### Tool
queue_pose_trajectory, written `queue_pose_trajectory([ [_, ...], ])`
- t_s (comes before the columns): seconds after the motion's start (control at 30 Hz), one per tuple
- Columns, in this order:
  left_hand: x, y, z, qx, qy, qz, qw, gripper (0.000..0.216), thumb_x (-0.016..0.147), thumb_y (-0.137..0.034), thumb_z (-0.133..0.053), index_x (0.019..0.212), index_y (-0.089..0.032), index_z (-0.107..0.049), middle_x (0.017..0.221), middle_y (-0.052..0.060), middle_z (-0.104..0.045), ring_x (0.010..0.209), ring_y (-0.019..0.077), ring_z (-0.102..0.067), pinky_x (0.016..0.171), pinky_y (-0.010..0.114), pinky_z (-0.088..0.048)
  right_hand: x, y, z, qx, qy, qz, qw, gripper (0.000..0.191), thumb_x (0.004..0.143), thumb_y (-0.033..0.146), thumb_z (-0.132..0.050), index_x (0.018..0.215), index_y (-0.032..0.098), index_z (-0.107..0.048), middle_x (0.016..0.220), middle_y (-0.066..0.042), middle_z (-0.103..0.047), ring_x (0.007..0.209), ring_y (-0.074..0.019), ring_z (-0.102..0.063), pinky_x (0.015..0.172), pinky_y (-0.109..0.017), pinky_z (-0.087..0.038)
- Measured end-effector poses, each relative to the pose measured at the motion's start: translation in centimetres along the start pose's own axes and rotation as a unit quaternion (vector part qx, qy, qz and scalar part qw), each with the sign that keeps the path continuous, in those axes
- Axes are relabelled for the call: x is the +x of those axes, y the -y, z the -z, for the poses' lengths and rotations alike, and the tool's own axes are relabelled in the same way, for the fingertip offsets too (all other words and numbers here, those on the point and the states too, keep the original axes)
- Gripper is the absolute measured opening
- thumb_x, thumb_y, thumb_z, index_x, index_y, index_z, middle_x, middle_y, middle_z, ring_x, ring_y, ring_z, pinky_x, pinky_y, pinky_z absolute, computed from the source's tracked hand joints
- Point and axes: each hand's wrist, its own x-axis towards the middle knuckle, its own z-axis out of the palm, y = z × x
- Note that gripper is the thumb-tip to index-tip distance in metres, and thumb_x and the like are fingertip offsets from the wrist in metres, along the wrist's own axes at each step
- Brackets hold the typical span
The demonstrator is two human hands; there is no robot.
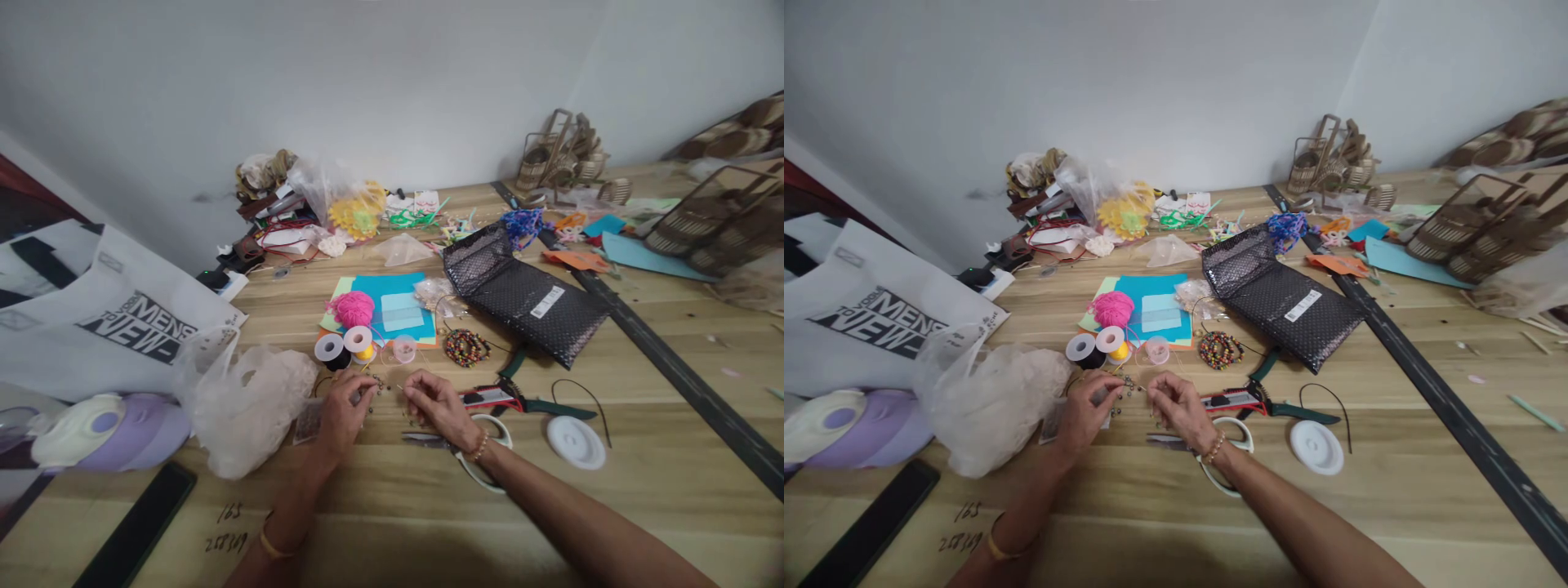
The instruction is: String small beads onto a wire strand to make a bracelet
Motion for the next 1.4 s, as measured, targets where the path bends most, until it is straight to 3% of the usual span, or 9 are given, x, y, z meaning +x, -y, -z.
queue_pose_trajectory([
  [0.2,-0.5,0.5,-0.8,0.151,0.071,-0.052,0.985,0.014,0.084,-0.016,-0.057,0.083,-0.019,-0.071,0.088,0.008,-0.065,0.094,0.0248,-0.053,0.087,0.041,-0.046,0.0,-0.1,0.1,-0.016,-0.011,-0.005,1.0,0.041,0.075,0.056,-0.065,0.078,0.017,-0.054,0.054,0.005,-0.049,0.041,-0.0066,-0.039,0.036,-0.017,-0.034],
  [0.5,-0.8,1.0,-1.3,0.172,0.088,-0.072,0.979,0.016,0.086,-0.017,-0.055,0.081,-0.019,-0.07,0.088,0.008,-0.065,0.096,0.0256,-0.052,0.088,0.043,-0.045,-0.1,0.3,-0.1,-0.014,-0.006,-0.013,1.0,0.042,0.074,0.057,-0.065,0.076,0.017,-0.053,0.054,0.006,-0.048,0.042,-0.0063,-0.039,0.038,-0.017,-0.032],
  [0.63,-0.5,0.2,-1.1,0.07,0.029,-0.05,0.996,0.013,0.083,-0.018,-0.059,0.076,-0.02,-0.07,0.081,0.006,-0.067,0.088,0.0233,-0.056,0.084,0.039,-0.046,-0.2,0.5,-0.1,-0.014,-0.005,-0.012,1.0,0.043,0.073,0.058,-0.066,0.076,0.017,-0.054,0.055,0.005,-0.048,0.042,-0.0067,-0.04,0.038,-0.018,-0.033],
  [0.73,-0.3,-0.8,-0.7,-0.07,0.006,0.028,0.997,0.009,0.079,-0.022,-0.063,0.074,-0.019,-0.07,0.077,0.005,-0.069,0.079,0.02,-0.06,0.079,0.033,-0.047,-0.1,0.5,0.0,-0.01,0.011,-0.019,1.0,0.044,0.072,0.06,-0.066,0.075,0.017,-0.054,0.055,0.005,-0.049,0.042,-0.0067,-0.041,0.04,-0.018,-0.035],
  [0.87,-0.4,-1.4,-0.7,-0.24,0.049,0.216,0.945,0.015,0.072,-0.032,-0.068,0.073,-0.017,-0.07,0.068,0.002,-0.068,0.065,0.0161,-0.06,0.065,0.027,-0.047,-0.2,0.6,0.1,-0.002,0.043,-0.029,0.999,0.046,0.072,0.06,-0.067,0.076,0.017,-0.054,0.054,0.006,-0.049,0.043,-0.0062,-0.04,0.041,-0.018,-0.032],
  [0.93,-0.5,-1.3,-1.0,-0.293,0.058,0.262,0.917,0.018,0.069,-0.034,-0.07,0.073,-0.016,-0.07,0.062,0.0,-0.066,0.061,0.0143,-0.057,0.063,0.026,-0.045,-0.3,0.7,0.1,-0.001,0.054,-0.024,0.998,0.045,0.072,0.059,-0.068,0.076,0.016,-0.055,0.055,0.006,-0.049,0.044,-0.0058,-0.039,0.042,-0.018,-0.031],
  [1.07,-0.6,-1.0,-1.6,-0.344,0.062,0.27,0.897,0.019,0.067,-0.034,-0.072,0.071,-0.015,-0.07,0.06,0.0,-0.064,0.06,0.0134,-0.056,0.066,0.027,-0.044,-0.4,0.9,0.0,-0.007,0.065,-0.009,0.998,0.045,0.073,0.059,-0.067,0.074,0.016,-0.056,0.056,0.005,-0.05,0.046,-0.0061,-0.04,0.045,-0.019,-0.032],
  [1.4,-0.7,-1.1,-1.6,-0.356,0.079,0.283,0.887,0.018,0.064,-0.032,-0.074,0.072,-0.016,-0.07,0.062,0.0,-0.066,0.062,0.0143,-0.058,0.067,0.028,-0.045,-0.4,0.9,0.0,-0.001,0.07,-0.01,0.997,0.043,0.073,0.058,-0.067,0.073,0.016,-0.056,0.057,0.005,-0.048,0.047,-0.0068,-0.039,0.044,-0.019,-0.029],
])
